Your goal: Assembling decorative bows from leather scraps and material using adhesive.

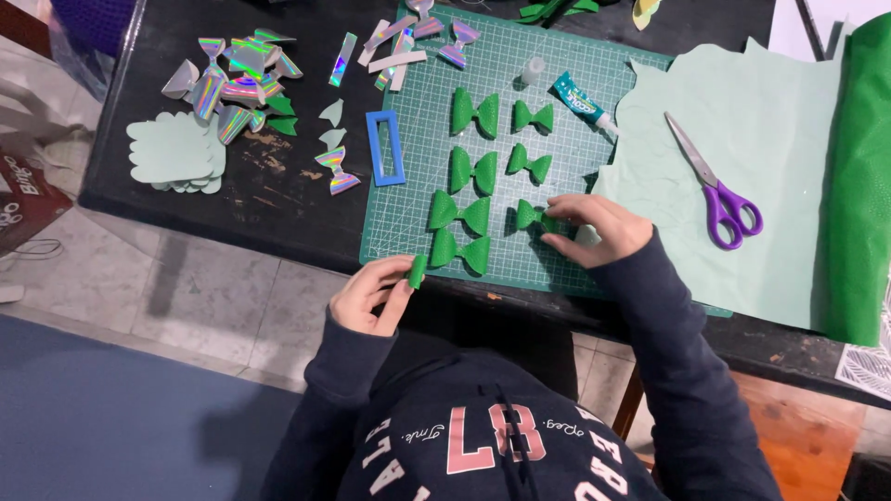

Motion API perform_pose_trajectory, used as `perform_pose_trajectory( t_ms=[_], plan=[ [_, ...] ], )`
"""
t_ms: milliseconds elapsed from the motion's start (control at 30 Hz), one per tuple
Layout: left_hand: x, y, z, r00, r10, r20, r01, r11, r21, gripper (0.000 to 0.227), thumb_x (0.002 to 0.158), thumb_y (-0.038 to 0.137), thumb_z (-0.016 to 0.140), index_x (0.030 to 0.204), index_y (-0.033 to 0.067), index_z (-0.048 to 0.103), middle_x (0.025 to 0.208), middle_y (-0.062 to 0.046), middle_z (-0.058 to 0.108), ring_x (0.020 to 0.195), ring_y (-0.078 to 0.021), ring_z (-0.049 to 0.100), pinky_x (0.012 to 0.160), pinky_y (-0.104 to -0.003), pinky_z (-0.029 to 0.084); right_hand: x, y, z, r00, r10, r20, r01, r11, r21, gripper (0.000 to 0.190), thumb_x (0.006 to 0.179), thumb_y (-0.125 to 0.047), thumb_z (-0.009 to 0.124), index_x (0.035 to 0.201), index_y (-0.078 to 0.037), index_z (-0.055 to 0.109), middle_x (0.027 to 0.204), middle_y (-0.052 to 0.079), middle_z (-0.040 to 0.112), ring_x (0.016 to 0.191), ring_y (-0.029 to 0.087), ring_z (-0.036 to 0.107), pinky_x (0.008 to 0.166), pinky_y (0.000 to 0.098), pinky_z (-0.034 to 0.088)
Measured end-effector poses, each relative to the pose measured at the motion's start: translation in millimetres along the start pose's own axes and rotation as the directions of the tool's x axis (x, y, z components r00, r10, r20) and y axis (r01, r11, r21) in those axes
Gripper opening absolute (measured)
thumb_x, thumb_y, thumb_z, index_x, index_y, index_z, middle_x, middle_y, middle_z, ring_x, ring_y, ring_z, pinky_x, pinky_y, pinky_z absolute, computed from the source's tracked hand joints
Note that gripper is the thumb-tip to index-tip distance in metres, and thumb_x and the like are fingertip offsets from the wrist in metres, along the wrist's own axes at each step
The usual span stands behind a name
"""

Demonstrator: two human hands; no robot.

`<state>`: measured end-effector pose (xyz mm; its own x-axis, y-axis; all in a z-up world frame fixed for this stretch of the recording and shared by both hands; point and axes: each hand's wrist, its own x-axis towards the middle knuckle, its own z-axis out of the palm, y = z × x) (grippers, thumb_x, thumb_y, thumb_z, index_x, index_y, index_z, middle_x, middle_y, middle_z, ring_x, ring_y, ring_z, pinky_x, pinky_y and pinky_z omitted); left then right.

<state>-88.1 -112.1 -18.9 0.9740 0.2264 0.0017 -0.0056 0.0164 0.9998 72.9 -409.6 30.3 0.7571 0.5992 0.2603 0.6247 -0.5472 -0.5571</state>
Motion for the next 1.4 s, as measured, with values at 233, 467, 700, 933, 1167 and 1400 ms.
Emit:
perform_pose_trajectory(
  t_ms=[233, 467, 700, 933, 1167, 1400],
  plan=[
    [4, 6, 21, 0.996, 0.007, 0.092, -0.015, 0.996, 0.087, 0.023, 0.102, 0.005, 0.059, 0.123, -0.0025, 0.065, 0.111, -0.01, 0.076, 0.101, -0.0134, 0.075, 0.087, -0.028, 0.062, 0, 1, 1, 1.0, -0.024, 0.02, 0.026, 0.997, -0.075, 0.039, 0.079, -0.016, 0.088, 0.112, -0.007, 0.069, 0.117, 0.007, 0.076, 0.092, 0.018, 0.075, 0.076, 0.0298, 0.06],
    [15, 1, 64, 0.938, 0.016, 0.347, -0.055, 0.993, 0.104, 0.023, 0.101, 0.004, 0.06, 0.123, 0.0006, 0.063, 0.091, -0.008, 0.079, 0.079, -0.0132, 0.079, 0.07, -0.026, 0.063, -12, -55, -15, 0.918, -0.383, 0.105, 0.381, 0.924, 0.044, 0.037, 0.082, -0.014, 0.084, 0.116, -0.01, 0.069, 0.124, 0.009, 0.072, 0.097, 0.024, 0.075, 0.076, 0.0326, 0.061],
    [21, 5, 80, 0.888, -0.112, 0.445, 0.104, 0.994, 0.042, 0.033, 0.102, 0.006, 0.057, 0.133, 0.005, 0.046, 0.082, -0.007, 0.077, 0.07, -0.0121, 0.077, 0.064, -0.024, 0.062, -24, -44, -7, 0.909, -0.407, 0.09, 0.397, 0.911, 0.111, 0.028, 0.084, -0.008, 0.082, 0.11, -0.007, 0.071, 0.121, 0.009, 0.072, 0.092, 0.023, 0.076, 0.072, 0.0309, 0.062],
    [22, 21, 68, 0.915, -0.136, 0.381, 0.133, 0.991, 0.036, 0.068, 0.094, 0.008, 0.069, 0.15, 0.0092, 0.031, 0.097, -0.009, 0.076, 0.069, -0.0101, 0.077, 0.058, -0.023, 0.062, -20, -41, -8, 0.949, -0.31, 0.051, 0.308, 0.95, 0.051, 0.026, 0.08, -0.006, 0.085, 0.103, -0.008, 0.071, 0.118, 0.009, 0.074, 0.09, 0.022, 0.076, 0.07, 0.03, 0.062],
    [25, 25, -3, 0.999, 0.019, 0.049, -0.031, 0.961, 0.275, 0.037, 0.091, 0.012, 0.076, 0.128, 0.0102, 0.067, 0.094, -0.006, 0.081, 0.06, -0.0071, 0.07, 0.052, -0.025, 0.056, -13, -24, 5, 0.958, -0.277, -0.078, 0.262, 0.952, -0.159, 0.027, 0.077, -0.011, 0.089, 0.097, -0.009, 0.072, 0.111, 0.006, 0.074, 0.089, 0.023, 0.073, 0.073, 0.0332, 0.058],
    [78, 32, -95, 0.858, 0.457, -0.234, -0.127, 0.63, 0.766, 0.008, 0.096, 0.012, 0.079, 0.103, 0.0081, 0.078, 0.094, -0.007, 0.075, 0.064, -0.0185, 0.066, 0.058, -0.032, 0.052, -2, -37, -14, 0.964, -0.256, -0.063, 0.241, 0.952, -0.187, 0.028, 0.075, -0.014, 0.09, 0.098, -0.011, 0.073, 0.109, 0.007, 0.073, 0.091, 0.023, 0.071, 0.076, 0.0336, 0.056]
  ],
)
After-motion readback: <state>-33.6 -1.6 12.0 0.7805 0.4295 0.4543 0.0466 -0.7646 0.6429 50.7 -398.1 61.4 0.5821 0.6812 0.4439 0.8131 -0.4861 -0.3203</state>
